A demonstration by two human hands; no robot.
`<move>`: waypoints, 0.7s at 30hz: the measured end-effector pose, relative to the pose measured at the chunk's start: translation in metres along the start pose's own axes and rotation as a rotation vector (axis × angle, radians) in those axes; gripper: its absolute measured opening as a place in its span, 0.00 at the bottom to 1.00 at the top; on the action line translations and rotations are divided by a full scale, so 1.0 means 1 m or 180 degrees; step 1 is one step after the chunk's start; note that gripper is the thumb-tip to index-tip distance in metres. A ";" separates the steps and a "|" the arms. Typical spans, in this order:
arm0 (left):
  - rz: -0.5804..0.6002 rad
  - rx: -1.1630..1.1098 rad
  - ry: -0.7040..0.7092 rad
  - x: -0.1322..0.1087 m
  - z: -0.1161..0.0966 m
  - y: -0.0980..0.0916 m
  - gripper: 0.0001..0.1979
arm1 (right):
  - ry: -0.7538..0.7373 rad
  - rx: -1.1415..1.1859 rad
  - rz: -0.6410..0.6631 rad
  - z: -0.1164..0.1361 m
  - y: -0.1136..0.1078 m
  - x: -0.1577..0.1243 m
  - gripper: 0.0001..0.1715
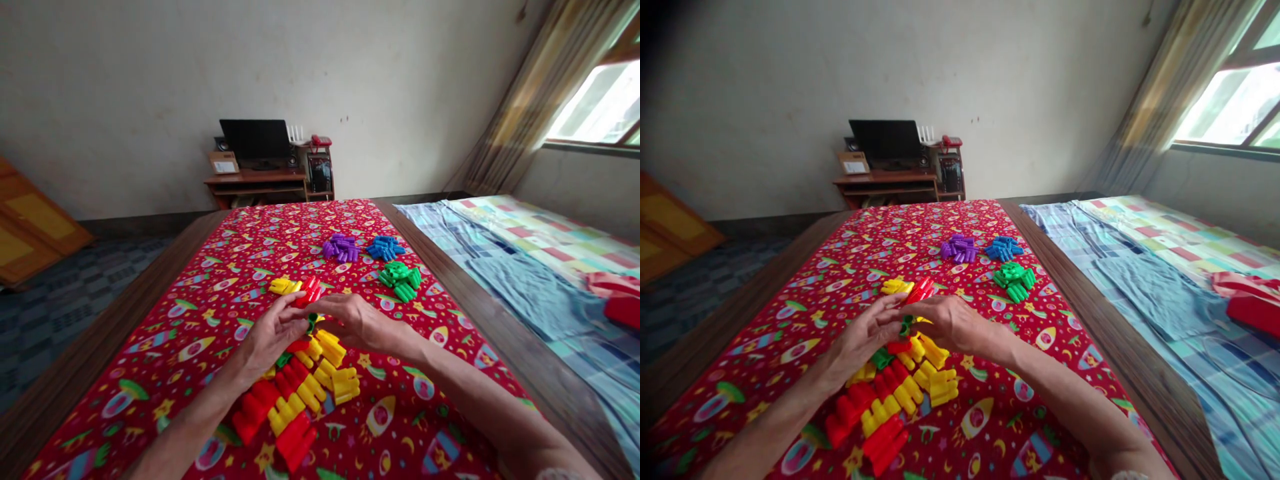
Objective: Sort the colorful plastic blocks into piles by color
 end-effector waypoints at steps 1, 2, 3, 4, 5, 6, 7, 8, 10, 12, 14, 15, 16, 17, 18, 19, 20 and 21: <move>0.0072 0.0038 -0.0012 -0.001 -0.001 0.002 0.33 | 0.0090 -0.0098 -0.0071 -0.005 -0.002 0.001 0.17; 0.0162 0.0174 0.0013 -0.001 -0.003 0.003 0.32 | 0.0253 -0.0234 -0.0188 -0.016 -0.008 0.001 0.15; 0.0263 0.0422 0.0073 0.000 -0.007 0.002 0.30 | 0.0460 -0.0403 -0.0385 -0.029 -0.020 0.000 0.15; 0.0364 0.0770 0.0164 0.002 -0.013 0.000 0.28 | 0.0701 -0.0608 -0.0641 -0.046 -0.037 -0.002 0.15; 0.0459 0.1187 0.0267 0.003 -0.019 -0.005 0.25 | 0.0980 -0.0846 -0.0952 -0.064 -0.059 -0.006 0.15; 0.0530 0.1624 0.0367 0.004 -0.025 -0.010 0.23 | 0.1275 -0.1091 -0.1288 -0.082 -0.082 -0.014 0.15; 0.0566 0.2031 0.0442 0.004 -0.030 -0.018 0.22 | 0.1618 -0.1357 -0.1573 -0.102 -0.104 -0.023 0.15; 0.0582 0.2365 0.0470 0.004 -0.032 -0.027 0.21 | 0.2007 -0.1606 -0.1752 -0.123 -0.123 -0.034 0.15; 0.0639 0.2812 0.0378 0.001 -0.028 -0.045 0.21 | 0.2669 -0.1934 -0.1811 -0.163 -0.149 -0.057 0.16; 0.0787 0.3067 0.0189 -0.006 -0.013 -0.058 0.22 | 0.3105 -0.2060 -0.1727 -0.195 -0.161 -0.078 0.16; 0.1039 0.3152 -0.0020 -0.014 0.006 -0.062 0.23 | 0.3180 -0.1993 -0.1606 -0.216 -0.162 -0.091 0.17; 0.1178 0.3142 -0.0109 -0.017 0.015 -0.060 0.24 | 0.3097 -0.1915 -0.1515 -0.222 -0.159 -0.093 0.19; 0.1305 0.3115 -0.0179 -0.020 0.022 -0.057 0.24 | 0.2991 -0.1837 -0.1399 -0.226 -0.155 -0.093 0.22; 0.1412 0.3090 -0.0232 -0.021 0.027 -0.053 0.25 | 0.2897 -0.1778 -0.1271 -0.228 -0.150 -0.092 0.25; 0.1479 0.3073 -0.0283 -0.021 0.031 -0.048 0.25 | 0.2822 -0.1739 -0.1150 -0.228 -0.146 -0.091 0.29; 0.1506 0.3057 -0.0341 -0.021 0.033 -0.044 0.24 | 0.2778 -0.1719 -0.1072 -0.228 -0.143 -0.090 0.32; 0.1512 0.3024 -0.0411 -0.020 0.035 -0.041 0.23 | 0.2764 -0.1719 -0.1049 -0.226 -0.143 -0.089 0.34; 0.1508 0.2954 -0.0494 -0.019 0.037 -0.038 0.21 | 0.2759 -0.1732 -0.1091 -0.223 -0.145 -0.088 0.35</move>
Point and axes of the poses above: each hand's wrist, its own x-axis towards the middle knuckle, its own y-axis out of the palm, z = x × y, the point moved 10 cm from there along x, towards the middle knuckle, and after that the axes turned 11 degrees about y, right-handed, at the moved point
